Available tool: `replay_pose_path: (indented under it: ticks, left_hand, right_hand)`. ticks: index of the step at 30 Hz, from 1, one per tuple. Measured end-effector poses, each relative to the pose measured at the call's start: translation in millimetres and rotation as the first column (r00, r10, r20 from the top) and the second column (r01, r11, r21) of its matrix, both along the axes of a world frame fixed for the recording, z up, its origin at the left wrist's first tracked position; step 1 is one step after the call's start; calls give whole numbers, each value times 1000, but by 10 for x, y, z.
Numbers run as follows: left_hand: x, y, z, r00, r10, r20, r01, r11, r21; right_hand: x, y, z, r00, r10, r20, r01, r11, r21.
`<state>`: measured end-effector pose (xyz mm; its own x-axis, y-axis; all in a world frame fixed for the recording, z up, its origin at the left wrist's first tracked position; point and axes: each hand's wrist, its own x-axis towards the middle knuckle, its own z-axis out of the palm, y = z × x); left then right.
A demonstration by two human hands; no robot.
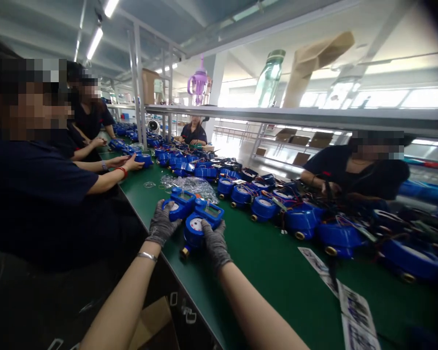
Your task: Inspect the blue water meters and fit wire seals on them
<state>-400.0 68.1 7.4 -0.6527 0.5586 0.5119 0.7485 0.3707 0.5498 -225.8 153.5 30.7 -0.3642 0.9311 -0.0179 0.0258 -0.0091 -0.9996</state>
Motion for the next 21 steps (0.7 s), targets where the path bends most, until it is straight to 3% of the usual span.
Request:
replay_pose_path:
  ticks: [5,8,10,12,15,16,17,18,19,20,21]
  left_hand:
    - [-743,-1,140,998,-66,-14,64,993,-100]
    - [-899,19,234,996,-87,-5,86,988,-128]
    - [-866,-12,364,995,-101,4,100,985,-138]
    - [-684,-127,537,993,-117,-2,116,985,-126]
    - [-87,-480,735,976,-217,-24,214,972,-98]
    - [175,-621,755,954,-300,-22,295,949,-114]
    - [444,-756,754,917,-398,-13,392,908,-147]
    - [701,-873,739,847,-531,0,521,831,-195]
    - [928,-963,720,744,-668,5,651,723,-234]
    - [1114,-1021,707,722,-692,20,673,696,-250]
    - [1251,-1048,706,713,-701,29,683,683,-259]
  right_hand:
    - [-730,-42,48,998,9,55,-11,999,41]
    - [-907,-54,62,996,18,89,-22,999,34]
    - [-878,-20,103,995,34,96,-39,998,50]
    - [-709,13,212,995,43,92,-50,996,79]
    - [-179,-74,530,998,53,39,-61,967,247]
    - [56,-163,659,993,113,-23,-92,894,438]
    - [305,-279,786,958,284,-26,-220,794,566]
    - [558,-416,901,880,474,37,-401,697,594]
    - [802,-564,996,744,655,133,-615,594,519]
    - [1029,-711,1067,623,761,179,-756,529,385]
    - [1236,-847,1108,643,748,167,-748,566,346]
